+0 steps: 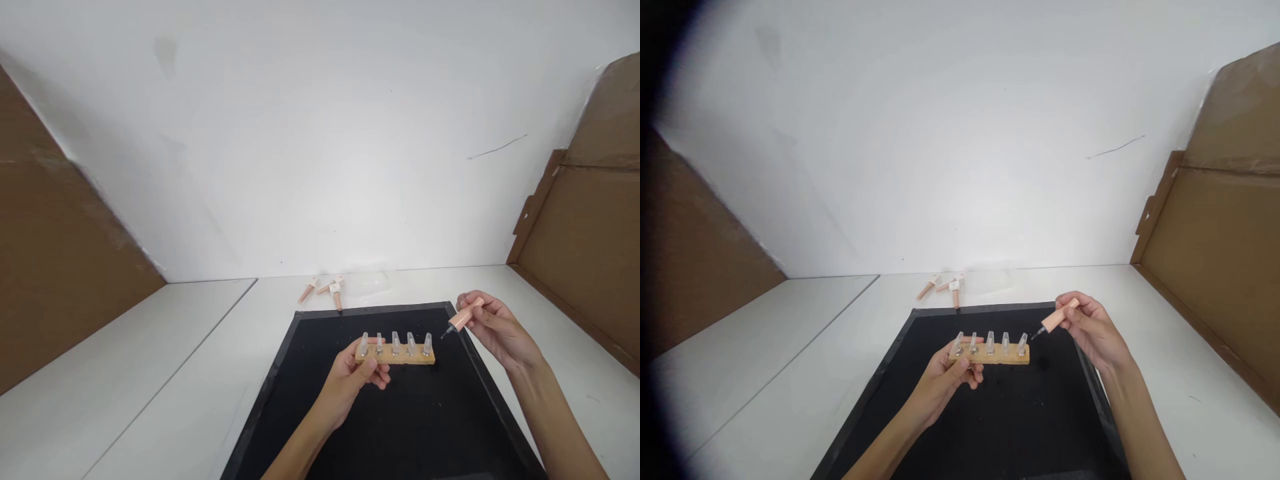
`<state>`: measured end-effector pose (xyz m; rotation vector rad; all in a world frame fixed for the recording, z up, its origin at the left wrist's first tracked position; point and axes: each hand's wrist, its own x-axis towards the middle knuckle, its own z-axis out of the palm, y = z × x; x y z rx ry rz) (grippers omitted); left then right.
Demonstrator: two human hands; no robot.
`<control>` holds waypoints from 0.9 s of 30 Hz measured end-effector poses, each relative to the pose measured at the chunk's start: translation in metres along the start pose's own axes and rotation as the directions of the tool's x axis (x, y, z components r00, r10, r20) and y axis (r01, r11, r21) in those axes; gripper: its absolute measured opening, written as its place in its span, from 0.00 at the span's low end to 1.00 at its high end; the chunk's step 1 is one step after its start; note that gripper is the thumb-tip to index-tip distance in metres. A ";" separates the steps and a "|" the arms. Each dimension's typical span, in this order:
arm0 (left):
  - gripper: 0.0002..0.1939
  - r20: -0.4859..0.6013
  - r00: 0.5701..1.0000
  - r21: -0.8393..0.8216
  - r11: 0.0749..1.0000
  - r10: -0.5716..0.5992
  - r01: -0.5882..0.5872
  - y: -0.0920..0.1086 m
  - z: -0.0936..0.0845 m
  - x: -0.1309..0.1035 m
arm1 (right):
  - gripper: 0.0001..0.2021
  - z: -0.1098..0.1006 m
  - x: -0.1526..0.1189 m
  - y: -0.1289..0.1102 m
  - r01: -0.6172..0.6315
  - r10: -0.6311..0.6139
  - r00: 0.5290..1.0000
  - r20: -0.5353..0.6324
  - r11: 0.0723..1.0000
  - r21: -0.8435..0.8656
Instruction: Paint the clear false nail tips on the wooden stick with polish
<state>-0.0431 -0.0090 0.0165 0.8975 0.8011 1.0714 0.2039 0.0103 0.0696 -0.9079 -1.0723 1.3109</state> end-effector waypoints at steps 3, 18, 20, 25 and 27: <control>0.24 0.083 0.996 0.008 1.000 -0.030 0.030 -0.005 0.002 0.001 | 0.13 0.024 0.000 -0.004 0.048 -0.045 0.997 0.061 0.998 -0.046; 0.18 0.518 0.850 -0.106 0.978 -0.098 0.178 -0.026 -0.022 0.017 | 0.13 0.054 0.009 0.037 -0.038 0.013 0.988 0.155 0.987 0.154; 0.17 0.529 0.842 -0.109 0.976 -0.104 0.188 -0.027 -0.023 0.018 | 0.14 0.054 0.010 0.041 -0.057 0.035 0.988 0.149 0.988 0.144; 0.18 0.538 0.832 -0.091 0.973 -0.132 0.213 -0.031 -0.026 0.020 | 0.14 0.055 0.012 0.049 -0.106 0.080 0.982 0.169 0.982 0.155; 0.18 0.540 0.830 -0.090 0.972 -0.135 0.217 -0.033 -0.027 0.020 | 0.13 0.055 0.013 0.051 -0.125 0.096 0.980 0.176 0.978 0.167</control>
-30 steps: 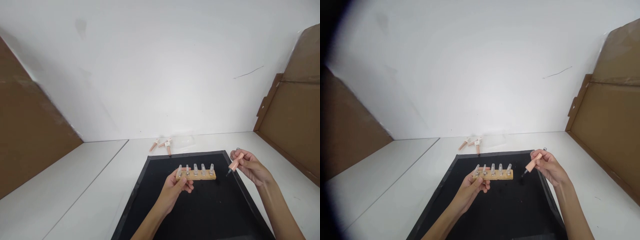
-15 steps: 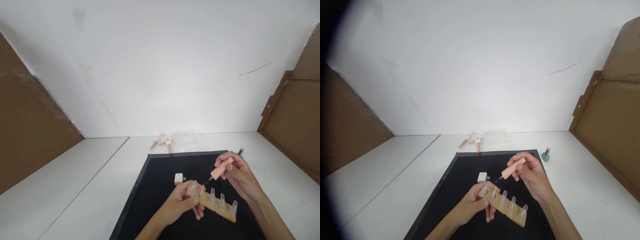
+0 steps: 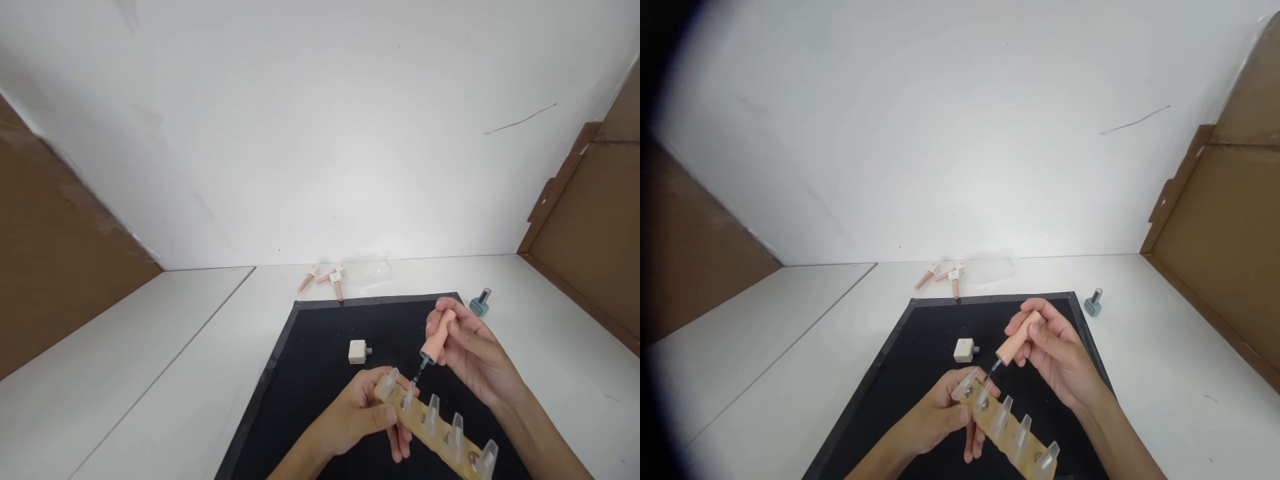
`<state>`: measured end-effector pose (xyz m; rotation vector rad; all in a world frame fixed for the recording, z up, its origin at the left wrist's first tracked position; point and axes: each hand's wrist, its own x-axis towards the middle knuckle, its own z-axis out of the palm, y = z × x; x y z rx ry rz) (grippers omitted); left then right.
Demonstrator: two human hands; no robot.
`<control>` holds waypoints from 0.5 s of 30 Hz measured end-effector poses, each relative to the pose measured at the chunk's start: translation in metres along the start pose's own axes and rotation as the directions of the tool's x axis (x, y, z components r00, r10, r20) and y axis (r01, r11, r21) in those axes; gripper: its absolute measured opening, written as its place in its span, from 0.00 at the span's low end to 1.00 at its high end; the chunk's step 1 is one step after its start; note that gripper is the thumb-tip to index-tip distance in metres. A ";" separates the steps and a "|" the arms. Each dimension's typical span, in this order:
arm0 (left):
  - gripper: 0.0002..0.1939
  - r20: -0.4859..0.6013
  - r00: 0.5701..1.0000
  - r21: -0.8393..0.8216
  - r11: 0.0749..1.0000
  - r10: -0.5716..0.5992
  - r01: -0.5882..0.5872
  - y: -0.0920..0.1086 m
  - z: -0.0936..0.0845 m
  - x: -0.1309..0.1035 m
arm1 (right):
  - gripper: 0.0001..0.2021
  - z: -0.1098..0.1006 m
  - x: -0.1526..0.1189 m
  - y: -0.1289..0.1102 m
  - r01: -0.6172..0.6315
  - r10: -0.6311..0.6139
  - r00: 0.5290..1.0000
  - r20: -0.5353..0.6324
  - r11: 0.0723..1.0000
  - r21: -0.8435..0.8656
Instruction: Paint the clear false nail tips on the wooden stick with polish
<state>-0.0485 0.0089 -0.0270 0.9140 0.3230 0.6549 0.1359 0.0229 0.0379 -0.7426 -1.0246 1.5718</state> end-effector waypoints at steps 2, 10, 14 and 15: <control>0.18 -0.003 1.000 -0.002 1.000 0.002 -0.002 -0.002 -0.001 0.000 | 0.12 0.000 0.000 0.002 -0.014 0.014 1.000 0.011 0.999 0.029; 0.18 -0.015 1.000 -0.006 1.000 -0.013 0.013 -0.001 -0.001 0.001 | 0.12 0.002 -0.002 0.007 0.027 -0.032 0.999 0.044 0.994 0.109; 0.18 -0.009 1.000 -0.012 1.000 -0.015 0.015 -0.001 -0.001 0.002 | 0.12 0.001 -0.003 0.007 0.035 -0.045 0.997 0.066 0.988 0.148; 0.18 -0.007 1.000 -0.014 1.000 -0.012 0.012 -0.001 -0.002 0.002 | 0.12 0.000 -0.003 0.008 0.038 -0.050 0.996 0.076 0.987 0.159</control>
